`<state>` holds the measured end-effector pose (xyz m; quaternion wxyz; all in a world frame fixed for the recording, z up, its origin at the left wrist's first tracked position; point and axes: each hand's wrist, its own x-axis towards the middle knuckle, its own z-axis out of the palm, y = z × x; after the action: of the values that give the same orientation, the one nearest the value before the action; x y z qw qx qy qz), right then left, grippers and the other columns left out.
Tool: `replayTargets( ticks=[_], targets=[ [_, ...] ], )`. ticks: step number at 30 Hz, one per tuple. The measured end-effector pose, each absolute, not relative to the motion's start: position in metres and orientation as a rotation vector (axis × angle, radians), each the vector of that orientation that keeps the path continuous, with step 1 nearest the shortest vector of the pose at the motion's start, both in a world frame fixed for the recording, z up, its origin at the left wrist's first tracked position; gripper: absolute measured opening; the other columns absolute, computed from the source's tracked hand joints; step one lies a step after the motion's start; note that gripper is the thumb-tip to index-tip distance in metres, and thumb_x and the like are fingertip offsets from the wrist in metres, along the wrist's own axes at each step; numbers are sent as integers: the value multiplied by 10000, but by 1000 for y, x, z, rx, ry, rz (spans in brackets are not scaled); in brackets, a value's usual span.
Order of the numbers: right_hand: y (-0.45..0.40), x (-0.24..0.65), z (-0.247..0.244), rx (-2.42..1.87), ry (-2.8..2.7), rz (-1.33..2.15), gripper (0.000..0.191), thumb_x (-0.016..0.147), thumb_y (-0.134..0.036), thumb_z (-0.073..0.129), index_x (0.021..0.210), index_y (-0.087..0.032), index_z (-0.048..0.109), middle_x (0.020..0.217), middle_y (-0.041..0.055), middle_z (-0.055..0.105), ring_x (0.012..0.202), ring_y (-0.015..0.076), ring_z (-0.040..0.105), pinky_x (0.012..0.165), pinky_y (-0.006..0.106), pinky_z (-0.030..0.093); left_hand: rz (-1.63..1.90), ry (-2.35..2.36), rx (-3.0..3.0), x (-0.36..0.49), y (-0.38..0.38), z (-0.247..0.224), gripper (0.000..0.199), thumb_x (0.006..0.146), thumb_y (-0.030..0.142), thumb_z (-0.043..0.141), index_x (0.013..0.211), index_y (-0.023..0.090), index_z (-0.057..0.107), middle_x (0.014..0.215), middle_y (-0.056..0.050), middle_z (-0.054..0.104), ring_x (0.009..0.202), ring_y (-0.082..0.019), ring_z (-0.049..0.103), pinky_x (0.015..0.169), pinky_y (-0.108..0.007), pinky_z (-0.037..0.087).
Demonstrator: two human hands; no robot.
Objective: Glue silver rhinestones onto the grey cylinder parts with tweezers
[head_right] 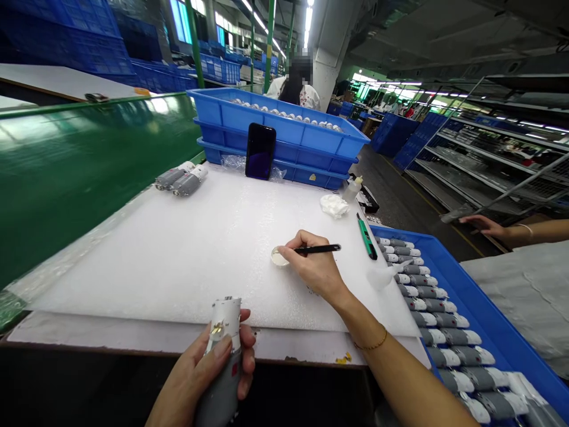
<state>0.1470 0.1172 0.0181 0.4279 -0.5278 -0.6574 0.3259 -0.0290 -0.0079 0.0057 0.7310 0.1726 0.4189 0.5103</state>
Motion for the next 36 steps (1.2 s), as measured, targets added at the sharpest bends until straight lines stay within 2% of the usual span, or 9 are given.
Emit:
replayTargets(
  ticks=[4,8,14,19,22,24,28,32,36],
  targets=[
    [86,143,26,-1196,-1620,821,252,828,-339,734,684,-185,596,778,33,681,624,130,552,559,265,425,1221,943,277,-24,1,15,453,722,342,831,1074,146,623,757,-33,694,525,-94,556,494,-191,462],
    [53,138,29,-1029,-1676,787,189,851,-209,733,714,-201,604,796,8,694,711,129,629,629,245,486,1229,942,129,-20,12,27,438,750,229,796,1132,155,596,828,-67,723,613,-126,626,576,-217,532],
    [35,134,28,-945,-1740,784,141,870,-147,715,772,-212,635,832,12,718,725,139,683,626,250,521,1344,979,172,-24,24,32,456,703,285,809,1103,166,625,871,-82,723,715,-221,706,580,-299,588],
    [44,136,18,-1042,-1665,749,163,863,-191,721,735,-205,620,798,27,700,719,156,661,624,270,521,1422,1056,263,-27,29,32,481,682,293,822,1101,167,623,917,-88,724,776,-247,722,607,-317,603],
    [46,143,10,-1129,-1559,800,179,866,-236,719,724,-205,614,800,29,683,696,151,638,602,271,510,1415,1079,268,-28,26,28,460,688,273,826,1087,163,625,964,-91,722,809,-236,718,616,-294,604],
    [40,152,6,-1177,-1523,819,180,863,-244,725,723,-204,619,817,27,680,653,134,614,560,261,480,1414,1114,280,-30,21,24,441,693,256,835,1071,163,627,965,-76,721,788,-193,703,608,-245,592],
    [18,171,3,-1270,-1484,788,177,851,-220,738,721,-211,618,838,18,686,606,110,579,503,243,428,1450,1231,368,-42,2,15,420,677,227,851,1028,206,621,779,19,676,612,-99,608,525,-152,521],
    [-4,180,8,-1319,-1530,780,159,836,-193,746,731,-217,629,832,26,696,648,131,619,523,247,458,1345,1273,435,-54,-17,9,334,716,225,801,983,239,601,703,46,639,559,-87,565,506,-142,484],
    [-25,176,7,-1272,-1706,825,169,832,-157,744,754,-223,610,808,11,711,681,133,656,581,238,506,1230,1427,691,-62,-35,-1,345,705,251,813,951,273,571,688,62,634,543,-104,560,489,-165,464]
  ],
)
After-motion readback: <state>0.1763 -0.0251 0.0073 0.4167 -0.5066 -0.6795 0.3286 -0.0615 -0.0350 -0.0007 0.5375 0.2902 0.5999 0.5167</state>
